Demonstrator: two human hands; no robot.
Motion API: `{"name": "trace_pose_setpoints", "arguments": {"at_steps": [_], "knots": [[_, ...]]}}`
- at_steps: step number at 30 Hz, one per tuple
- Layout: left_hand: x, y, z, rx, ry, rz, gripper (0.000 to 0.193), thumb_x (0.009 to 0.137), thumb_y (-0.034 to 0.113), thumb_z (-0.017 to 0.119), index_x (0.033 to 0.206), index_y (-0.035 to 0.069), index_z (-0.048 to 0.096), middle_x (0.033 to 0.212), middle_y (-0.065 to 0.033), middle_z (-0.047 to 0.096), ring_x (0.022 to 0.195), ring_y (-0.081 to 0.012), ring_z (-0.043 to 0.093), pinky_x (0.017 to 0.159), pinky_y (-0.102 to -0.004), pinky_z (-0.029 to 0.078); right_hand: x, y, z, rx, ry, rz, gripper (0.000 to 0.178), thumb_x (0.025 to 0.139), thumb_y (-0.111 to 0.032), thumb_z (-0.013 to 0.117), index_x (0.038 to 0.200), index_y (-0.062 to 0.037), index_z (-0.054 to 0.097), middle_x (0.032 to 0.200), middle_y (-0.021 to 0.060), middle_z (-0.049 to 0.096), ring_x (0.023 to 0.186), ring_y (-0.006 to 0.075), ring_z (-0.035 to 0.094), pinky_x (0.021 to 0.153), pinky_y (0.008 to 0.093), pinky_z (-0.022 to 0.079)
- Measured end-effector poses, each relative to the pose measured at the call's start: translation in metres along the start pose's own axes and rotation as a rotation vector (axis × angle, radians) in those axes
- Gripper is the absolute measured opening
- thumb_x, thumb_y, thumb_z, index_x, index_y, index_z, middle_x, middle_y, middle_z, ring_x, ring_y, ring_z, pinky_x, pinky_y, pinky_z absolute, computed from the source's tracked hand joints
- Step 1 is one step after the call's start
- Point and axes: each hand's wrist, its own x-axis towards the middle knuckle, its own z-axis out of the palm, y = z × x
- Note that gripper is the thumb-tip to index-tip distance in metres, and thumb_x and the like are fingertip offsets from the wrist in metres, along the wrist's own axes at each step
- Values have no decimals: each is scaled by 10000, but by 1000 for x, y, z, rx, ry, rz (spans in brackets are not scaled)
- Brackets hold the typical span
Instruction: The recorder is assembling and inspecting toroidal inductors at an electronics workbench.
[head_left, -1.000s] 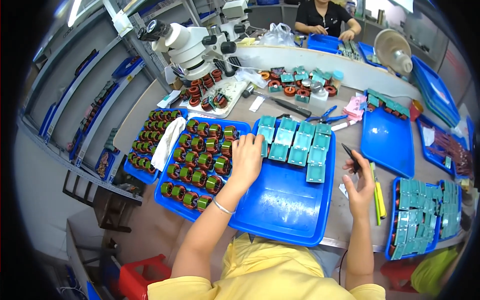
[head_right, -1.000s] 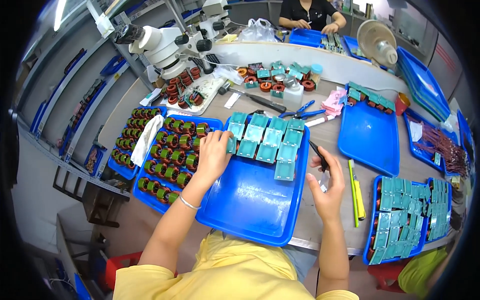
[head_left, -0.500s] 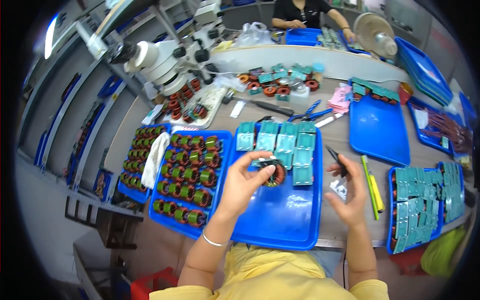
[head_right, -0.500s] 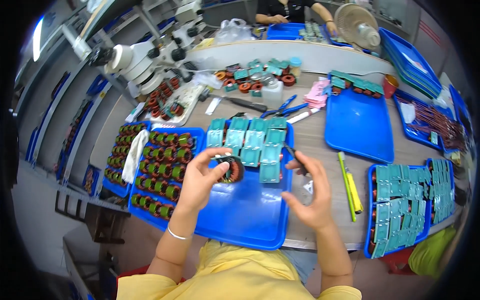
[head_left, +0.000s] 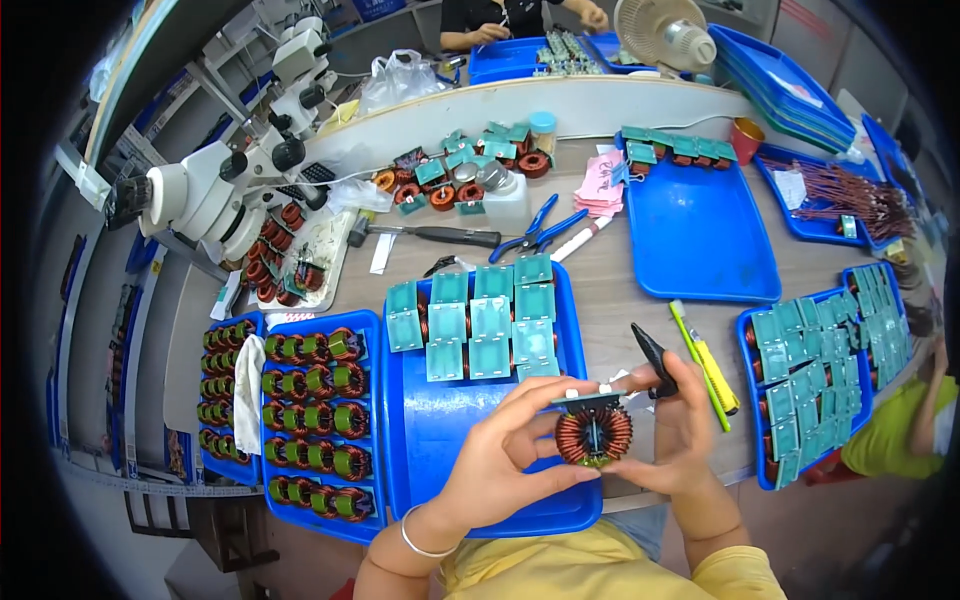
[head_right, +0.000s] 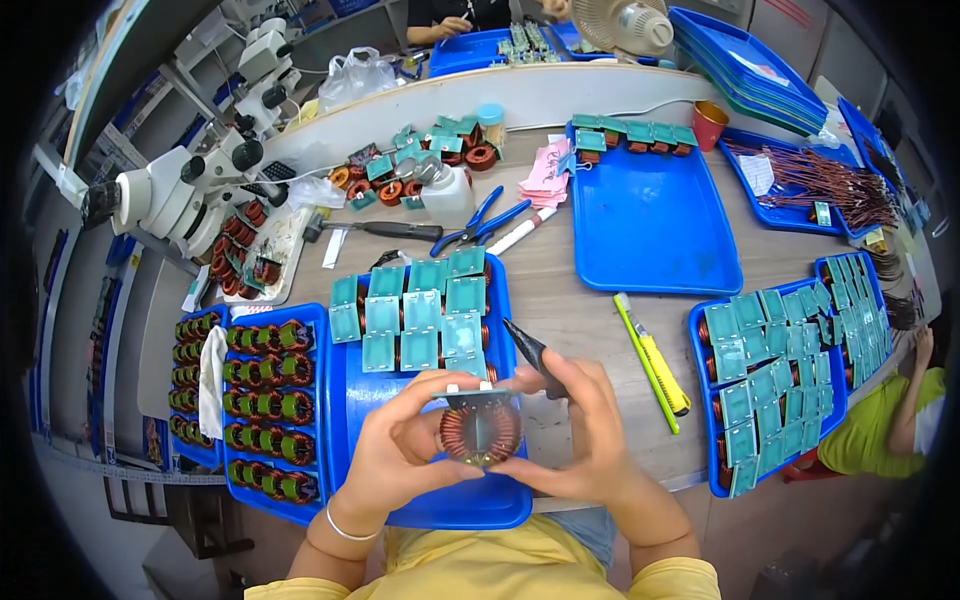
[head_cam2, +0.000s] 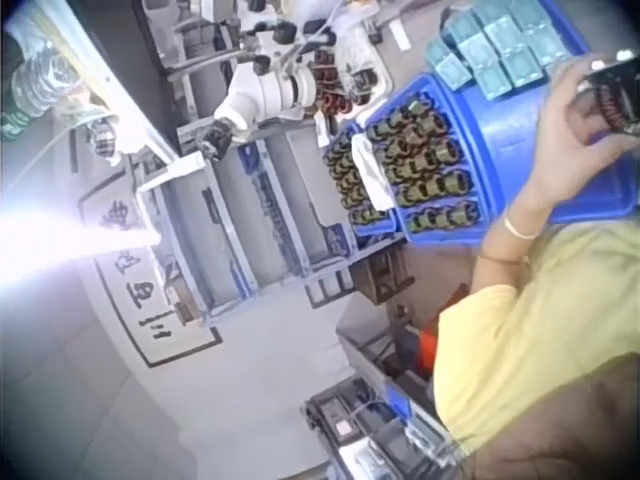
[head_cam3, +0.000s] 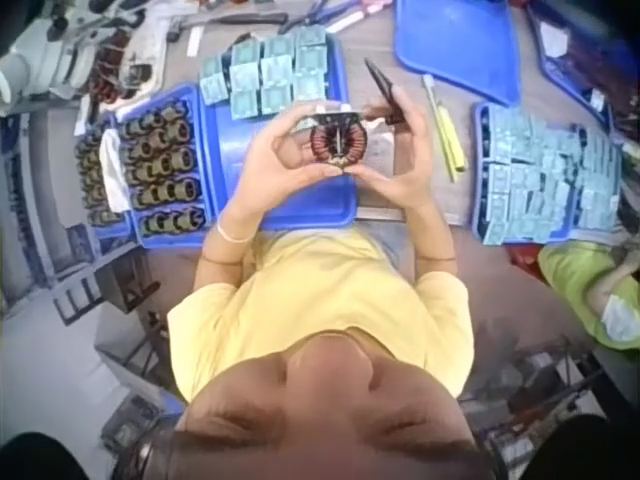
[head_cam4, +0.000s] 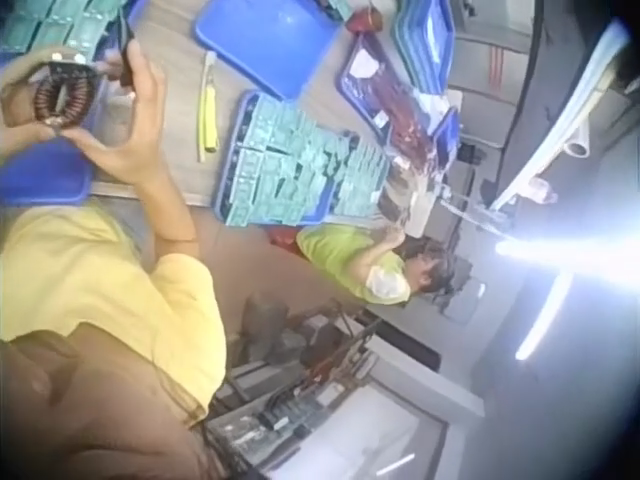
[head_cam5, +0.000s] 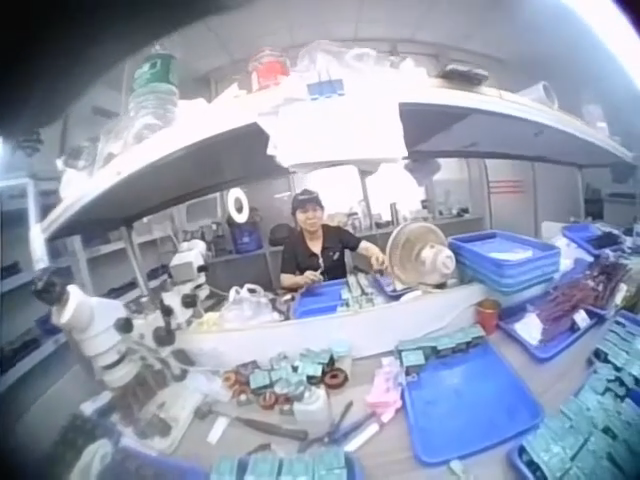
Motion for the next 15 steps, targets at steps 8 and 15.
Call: {"name": "trace_pose_setpoints", "arguments": {"at_steps": [8,15], "knots": [[-2,-7,-9,37,125,-108,643,611,-84,746,1197,-36,485,1214,-127,427,1163,-226,442,978,-360,399,-1,2,4,91,0,11,945,589,-71,832,1340,29,268,1161,159,449,1015,274,574,874,363,446],[-5,-9,-8,98,121,-93,652,606,-37,767,1197,-17,493,1211,-123,432,1171,-235,434,987,-368,377,-2,-3,2,43,5,2,923,596,-86,833,1326,42,283,1156,164,457,1006,283,580,862,356,450]]}}
